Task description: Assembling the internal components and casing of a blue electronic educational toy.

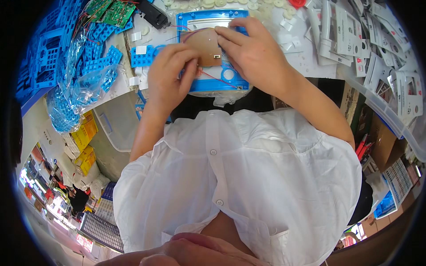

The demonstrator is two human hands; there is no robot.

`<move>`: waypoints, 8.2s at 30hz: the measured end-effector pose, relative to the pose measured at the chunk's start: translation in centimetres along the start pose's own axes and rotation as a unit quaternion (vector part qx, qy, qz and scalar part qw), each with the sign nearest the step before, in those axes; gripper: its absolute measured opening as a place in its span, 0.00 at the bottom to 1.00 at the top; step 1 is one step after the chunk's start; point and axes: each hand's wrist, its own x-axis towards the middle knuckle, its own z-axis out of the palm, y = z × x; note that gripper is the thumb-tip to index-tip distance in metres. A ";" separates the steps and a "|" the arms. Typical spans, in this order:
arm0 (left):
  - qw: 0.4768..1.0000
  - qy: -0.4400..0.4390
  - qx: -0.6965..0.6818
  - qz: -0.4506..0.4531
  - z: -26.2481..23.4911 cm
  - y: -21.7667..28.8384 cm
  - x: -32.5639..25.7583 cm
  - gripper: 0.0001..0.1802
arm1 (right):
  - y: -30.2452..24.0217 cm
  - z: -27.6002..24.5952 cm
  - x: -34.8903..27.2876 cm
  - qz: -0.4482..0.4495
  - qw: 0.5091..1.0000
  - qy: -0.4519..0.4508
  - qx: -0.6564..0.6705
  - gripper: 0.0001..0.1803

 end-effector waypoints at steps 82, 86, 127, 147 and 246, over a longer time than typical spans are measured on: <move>0.997 0.048 -0.016 0.057 1.8 -2.7 4.5 0.09 | 2.2 -1.7 3.1 0.061 0.974 0.075 0.203 0.26; 0.997 0.061 -0.030 0.028 1.4 -2.6 4.3 0.05 | 4.1 -2.1 6.0 0.085 0.967 0.154 0.185 0.24; 0.994 0.104 -0.038 0.013 2.4 -2.0 4.1 0.05 | 21.2 2.5 31.7 0.145 0.966 -0.001 -0.214 0.20; 0.943 0.157 -0.251 -0.153 2.6 -3.5 2.1 0.05 | 0.1 -2.6 0.5 0.345 0.766 0.038 0.540 0.27; 0.962 -0.249 -0.054 0.101 -3.5 -3.7 9.7 0.05 | 2.2 -2.2 1.8 0.081 0.959 -0.061 0.265 0.24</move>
